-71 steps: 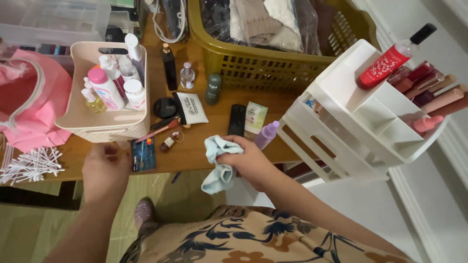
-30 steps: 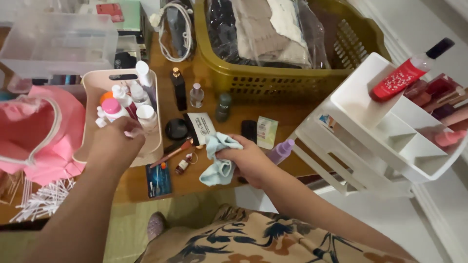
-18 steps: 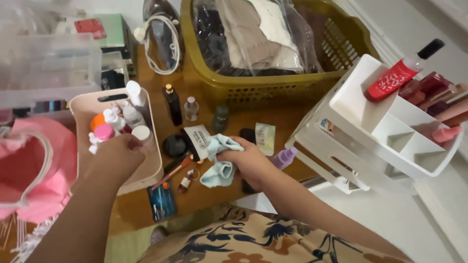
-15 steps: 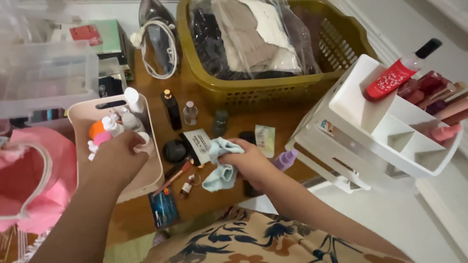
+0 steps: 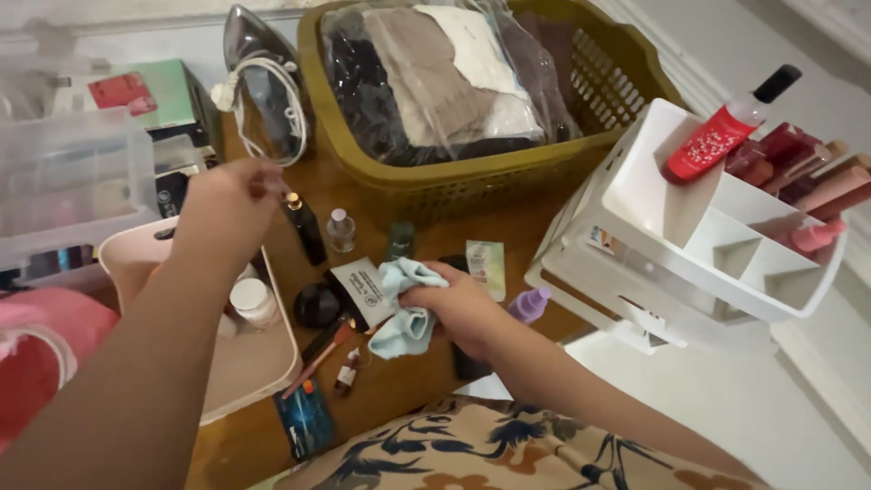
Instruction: Organizing and cleaning various cosmetic bottles, lipsticks, and containers on a desk and placing them into organizers.
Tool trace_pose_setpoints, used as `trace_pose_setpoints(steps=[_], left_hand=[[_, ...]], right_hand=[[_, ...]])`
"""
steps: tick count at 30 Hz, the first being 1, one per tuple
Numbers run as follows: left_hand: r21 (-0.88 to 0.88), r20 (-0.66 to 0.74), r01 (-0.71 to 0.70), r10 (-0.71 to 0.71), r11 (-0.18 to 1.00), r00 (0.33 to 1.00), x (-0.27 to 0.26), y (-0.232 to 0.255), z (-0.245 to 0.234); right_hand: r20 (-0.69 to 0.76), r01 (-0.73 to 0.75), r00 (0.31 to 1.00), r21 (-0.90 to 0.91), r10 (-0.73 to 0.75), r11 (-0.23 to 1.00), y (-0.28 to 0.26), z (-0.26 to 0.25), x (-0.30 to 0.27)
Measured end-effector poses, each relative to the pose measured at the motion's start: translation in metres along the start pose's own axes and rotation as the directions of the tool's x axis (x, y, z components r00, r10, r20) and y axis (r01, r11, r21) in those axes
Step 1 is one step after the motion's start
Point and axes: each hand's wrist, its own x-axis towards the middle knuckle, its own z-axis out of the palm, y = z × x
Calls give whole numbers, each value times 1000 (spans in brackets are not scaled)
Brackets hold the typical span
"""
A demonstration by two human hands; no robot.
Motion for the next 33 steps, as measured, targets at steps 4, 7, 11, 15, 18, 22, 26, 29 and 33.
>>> trace_pose_setpoints(steps=[4,7,11,15,18,22,26,29,33], left_hand=[[216,120,54,-81,975,989,6,3,13],[229,145,114,-149,967,978,3,7,15],[157,59,30,-40,987,997,1,17,7],[69,-12,132,-131,989,991,-15,65,-29],[107,166,183,-199,977,966,-39,65,-47],[167,284,187,-229,968,931,-84,17,-45],[178,374,165,-222,970,900,-120,-17,-37],[159,373,72,-128,985,919,-137,-48,-22],[129,459,73,-125,989,880,-147,-73,-8]], right_hand=[[-15,15,1000,-17,-15,1000,4,-11,4],[-23,18,1000,2,-18,1000,-1,-12,-1],[-56,-15,998,9,16,1000,-5,-10,-2],[-19,137,990,-84,-139,987,-18,1,0],[67,310,951,-192,-303,931,-28,15,11],[148,449,893,-245,-425,859,-28,45,41],[33,532,776,-572,-630,624,-38,91,54],[-6,512,697,-695,-717,504,-34,117,71],[-15,428,613,-834,-790,348,-30,146,79]])
